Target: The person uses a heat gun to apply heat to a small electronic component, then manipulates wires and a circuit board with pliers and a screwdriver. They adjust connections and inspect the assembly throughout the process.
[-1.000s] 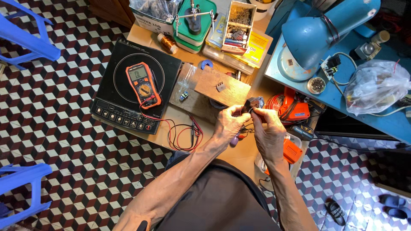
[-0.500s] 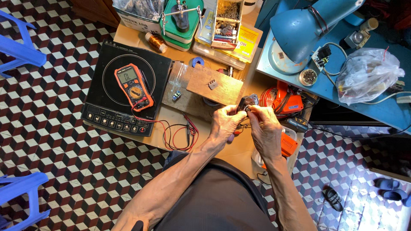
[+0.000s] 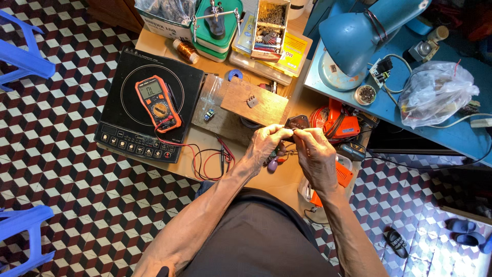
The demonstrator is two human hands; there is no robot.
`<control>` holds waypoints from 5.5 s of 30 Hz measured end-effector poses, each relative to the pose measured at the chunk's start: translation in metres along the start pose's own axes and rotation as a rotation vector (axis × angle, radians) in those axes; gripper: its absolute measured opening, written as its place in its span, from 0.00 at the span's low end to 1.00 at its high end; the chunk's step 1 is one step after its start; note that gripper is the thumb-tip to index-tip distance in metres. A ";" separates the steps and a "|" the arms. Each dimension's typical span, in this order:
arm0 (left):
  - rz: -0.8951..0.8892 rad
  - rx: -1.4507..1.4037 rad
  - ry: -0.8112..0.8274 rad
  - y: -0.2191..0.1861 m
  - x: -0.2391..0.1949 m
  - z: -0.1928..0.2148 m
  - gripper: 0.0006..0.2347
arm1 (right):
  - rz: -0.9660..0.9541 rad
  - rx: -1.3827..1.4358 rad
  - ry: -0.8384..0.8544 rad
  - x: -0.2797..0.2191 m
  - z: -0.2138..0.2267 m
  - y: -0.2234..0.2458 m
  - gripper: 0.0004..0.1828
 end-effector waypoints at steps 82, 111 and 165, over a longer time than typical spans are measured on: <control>-0.679 0.486 -0.098 -0.023 -0.036 -0.031 0.17 | -0.813 1.334 0.127 -0.032 -0.024 -0.073 0.14; -0.895 0.654 -0.158 -0.048 -0.038 -0.034 0.19 | -0.776 1.472 0.010 -0.041 -0.053 -0.087 0.18; -0.410 0.586 0.089 -0.057 0.051 -0.031 0.22 | -1.116 1.737 -0.320 -0.040 -0.096 -0.125 0.18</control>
Point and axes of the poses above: each hand's wrist, its own x-axis towards the middle knuckle, its own z-axis out of the back of the hand, y = z × x, the point moved 4 cm from there along x, towards the middle knuckle, and after that the axes turned 2 degrees about -z, right-handed, at the moved point
